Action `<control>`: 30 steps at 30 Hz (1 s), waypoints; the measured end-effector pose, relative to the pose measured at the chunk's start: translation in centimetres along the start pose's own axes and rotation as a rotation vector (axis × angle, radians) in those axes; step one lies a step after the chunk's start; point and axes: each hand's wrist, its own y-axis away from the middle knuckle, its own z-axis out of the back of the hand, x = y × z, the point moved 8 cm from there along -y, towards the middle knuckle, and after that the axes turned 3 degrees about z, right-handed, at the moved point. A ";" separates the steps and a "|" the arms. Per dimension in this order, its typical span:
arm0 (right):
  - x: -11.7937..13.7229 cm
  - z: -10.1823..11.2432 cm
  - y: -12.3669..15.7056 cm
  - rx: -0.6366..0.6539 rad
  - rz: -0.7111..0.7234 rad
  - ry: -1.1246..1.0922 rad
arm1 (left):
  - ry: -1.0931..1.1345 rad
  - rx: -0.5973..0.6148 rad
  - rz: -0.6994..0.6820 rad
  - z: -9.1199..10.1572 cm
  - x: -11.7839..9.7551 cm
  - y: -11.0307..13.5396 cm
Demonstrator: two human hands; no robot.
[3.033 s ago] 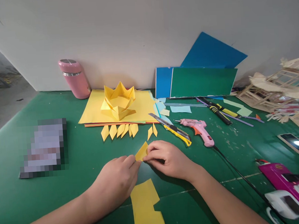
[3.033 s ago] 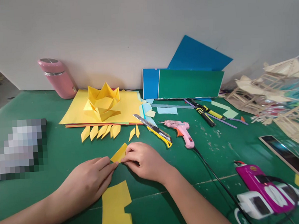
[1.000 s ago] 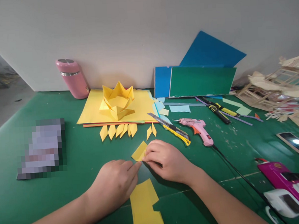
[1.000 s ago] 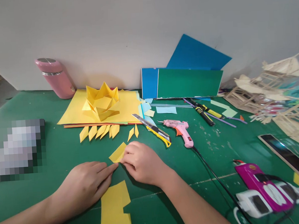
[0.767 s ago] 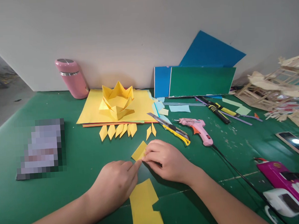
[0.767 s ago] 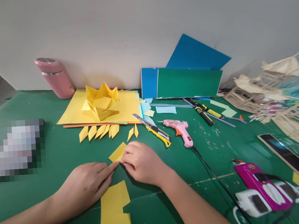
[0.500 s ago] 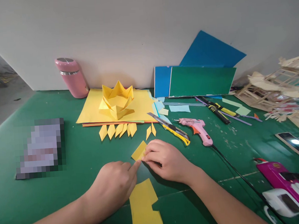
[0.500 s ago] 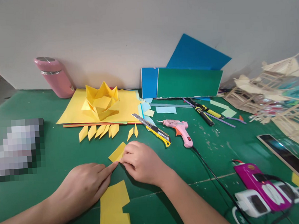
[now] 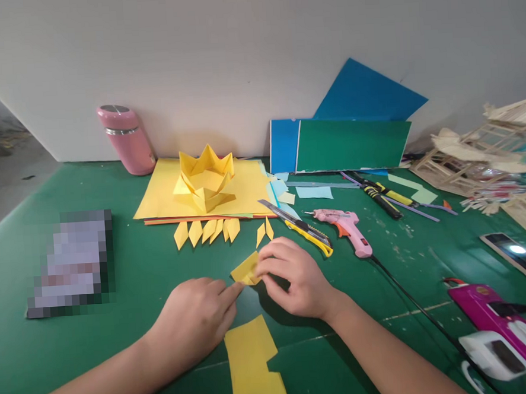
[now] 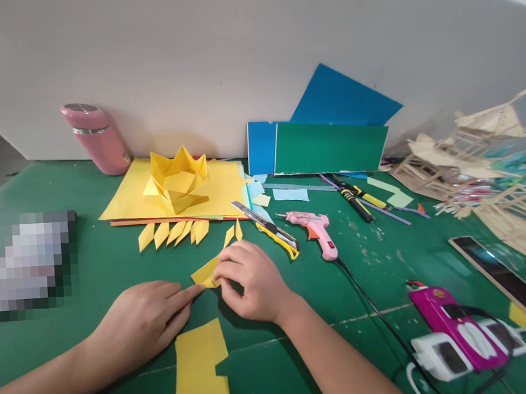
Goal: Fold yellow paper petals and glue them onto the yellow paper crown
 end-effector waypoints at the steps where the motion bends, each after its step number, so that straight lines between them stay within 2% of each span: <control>1: -0.2 0.0 0.0 -0.007 -0.022 -0.015 | 0.008 0.005 -0.016 0.0 0.0 0.0; 4: -0.5 -1.0 0.2 0.072 -0.064 -0.061 | 0.031 0.031 -0.052 -0.3 0.1 -0.1; 6: -0.8 -1.6 0.4 0.112 -0.085 -0.104 | 0.042 0.058 -0.028 -0.5 0.4 -0.2; 12: -2.3 -1.8 0.9 0.083 -0.299 -0.216 | 0.095 0.092 0.041 -0.7 0.9 -0.7; 16: -2.6 -2.0 0.9 0.133 -0.399 -0.228 | 0.176 0.075 -0.034 -0.4 0.4 -0.9; 20: -2.5 -2.0 0.7 0.148 -0.418 -0.209 | 0.231 0.086 -0.108 -0.3 -0.1 -1.0; 25: -2.8 -1.8 0.9 0.086 -0.449 -0.225 | 0.249 0.097 -0.075 -0.4 0.1 -0.9; 30: -2.7 -1.9 0.8 0.072 -0.402 -0.245 | 0.244 0.108 -0.065 -0.4 -0.1 -0.8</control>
